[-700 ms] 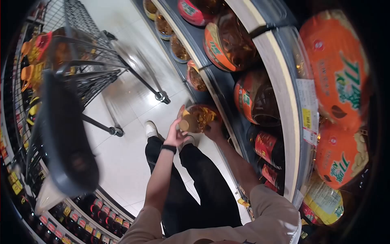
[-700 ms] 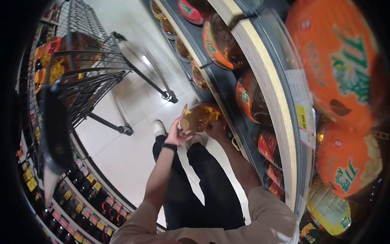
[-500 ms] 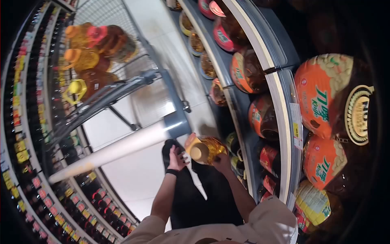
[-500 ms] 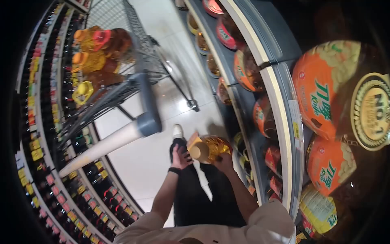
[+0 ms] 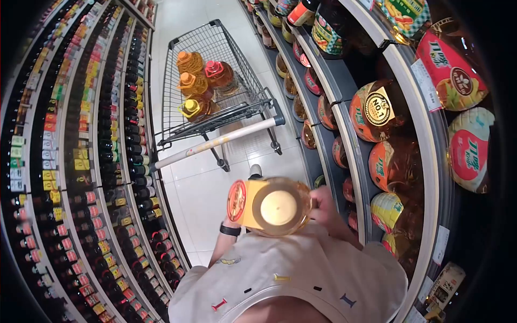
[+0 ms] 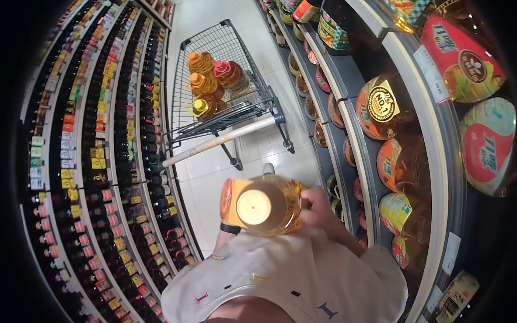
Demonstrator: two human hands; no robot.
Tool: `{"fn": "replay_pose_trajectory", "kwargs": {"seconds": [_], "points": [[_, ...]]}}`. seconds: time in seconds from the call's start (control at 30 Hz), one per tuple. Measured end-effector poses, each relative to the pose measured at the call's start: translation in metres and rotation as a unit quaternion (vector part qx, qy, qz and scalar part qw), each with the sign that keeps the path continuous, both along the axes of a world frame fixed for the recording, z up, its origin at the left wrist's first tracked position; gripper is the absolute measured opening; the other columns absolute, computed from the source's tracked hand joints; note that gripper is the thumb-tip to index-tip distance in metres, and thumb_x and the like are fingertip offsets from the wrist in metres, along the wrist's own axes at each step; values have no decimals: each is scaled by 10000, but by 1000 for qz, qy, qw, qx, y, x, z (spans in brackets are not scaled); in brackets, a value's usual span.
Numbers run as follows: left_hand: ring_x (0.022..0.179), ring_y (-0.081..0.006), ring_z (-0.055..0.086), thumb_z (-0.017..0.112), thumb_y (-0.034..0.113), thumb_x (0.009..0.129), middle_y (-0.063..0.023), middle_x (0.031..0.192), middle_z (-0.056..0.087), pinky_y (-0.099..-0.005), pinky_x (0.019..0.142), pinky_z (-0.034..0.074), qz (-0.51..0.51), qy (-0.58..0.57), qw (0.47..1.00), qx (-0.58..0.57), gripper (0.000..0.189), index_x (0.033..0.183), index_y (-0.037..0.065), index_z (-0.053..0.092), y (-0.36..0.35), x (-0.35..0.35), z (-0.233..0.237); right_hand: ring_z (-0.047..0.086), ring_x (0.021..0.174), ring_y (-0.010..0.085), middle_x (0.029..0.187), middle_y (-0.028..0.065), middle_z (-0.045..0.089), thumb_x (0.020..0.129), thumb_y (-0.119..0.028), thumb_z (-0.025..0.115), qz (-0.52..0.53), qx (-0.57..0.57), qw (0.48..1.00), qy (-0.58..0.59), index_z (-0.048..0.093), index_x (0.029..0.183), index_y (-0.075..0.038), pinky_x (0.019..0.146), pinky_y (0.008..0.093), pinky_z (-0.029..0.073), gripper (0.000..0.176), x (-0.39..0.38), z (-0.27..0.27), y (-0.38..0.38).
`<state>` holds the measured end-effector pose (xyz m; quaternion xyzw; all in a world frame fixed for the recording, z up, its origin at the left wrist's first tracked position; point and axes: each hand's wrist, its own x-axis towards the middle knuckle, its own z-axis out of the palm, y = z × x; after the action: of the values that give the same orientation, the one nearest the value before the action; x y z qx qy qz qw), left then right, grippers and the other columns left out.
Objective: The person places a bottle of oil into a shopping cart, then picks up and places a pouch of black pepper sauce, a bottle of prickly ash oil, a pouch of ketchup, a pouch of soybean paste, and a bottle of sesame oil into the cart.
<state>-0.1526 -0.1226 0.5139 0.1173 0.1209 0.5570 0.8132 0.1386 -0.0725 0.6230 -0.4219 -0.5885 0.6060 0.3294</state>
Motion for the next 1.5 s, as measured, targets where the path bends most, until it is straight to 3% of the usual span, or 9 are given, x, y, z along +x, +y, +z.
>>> {"fn": "replay_pose_trajectory", "kwargs": {"seconds": [0.17,0.27,0.37,0.43,0.87,1.1,1.27,1.4,1.5], "points": [[1326,-273,488,407,300,1055,-149,1494,434,-438,1125,395,36,-17,989,142,501,1484,44,365,117,-60,101,363,401,155,486,63,418,605,-45,645,-35,240,966,95,569,649,-16,424,283,263,92,-46,52,98],[1331,-263,480,447,289,1045,-144,1488,443,-421,1134,383,76,180,978,71,509,1484,45,362,214,-113,99,343,425,142,504,47,427,579,-39,535,-31,319,942,97,538,634,-6,431,298,259,64,-94,91,178],[1191,-244,591,382,370,1059,-147,1376,553,-408,990,524,171,407,897,28,492,1413,32,432,297,-137,133,309,477,68,504,-20,379,604,-63,556,-13,232,958,165,474,576,1,440,294,230,107,-147,96,255],[1191,-225,591,407,365,1056,-123,1362,566,-362,982,531,158,337,928,-27,477,1410,49,442,352,-160,135,308,492,56,504,-37,353,609,-83,578,-4,211,964,165,433,553,-7,445,285,223,173,-182,51,315],[1315,-259,489,432,518,1005,-59,1477,462,-514,1073,420,51,273,934,-224,550,1452,198,434,454,-216,-162,421,527,65,543,-28,446,616,-71,683,-14,30,997,-63,554,610,4,474,290,310,149,-264,-180,439],[1365,-397,399,368,691,916,-137,1495,429,-703,1066,290,-84,-88,932,-342,720,1432,197,456,437,-194,-179,453,520,82,514,5,485,643,-55,647,149,-39,974,-165,606,635,3,492,282,358,71,-265,-231,484],[1362,-395,406,367,703,904,-138,1484,440,-681,1074,309,-20,-65,914,-401,739,1434,194,448,433,-186,-199,579,633,155,646,79,621,643,-78,649,236,-33,961,-139,669,758,19,680,326,483,151,-264,-284,500],[1335,-357,457,367,648,939,-125,1453,480,-603,1098,351,62,-39,919,-389,697,1432,162,444,431,-154,-249,622,984,385,1062,232,660,668,-131,720,280,259,877,-293,703,995,-22,1009,437,434,346,-264,-264,507],[1320,-331,482,381,601,959,-116,1437,500,-564,1106,364,91,-34,896,-432,664,1423,131,454,444,-147,-255,624,1016,390,1083,215,665,741,-249,752,212,70,901,-371,715,967,-57,953,446,488,299,-255,-337,496]]}}
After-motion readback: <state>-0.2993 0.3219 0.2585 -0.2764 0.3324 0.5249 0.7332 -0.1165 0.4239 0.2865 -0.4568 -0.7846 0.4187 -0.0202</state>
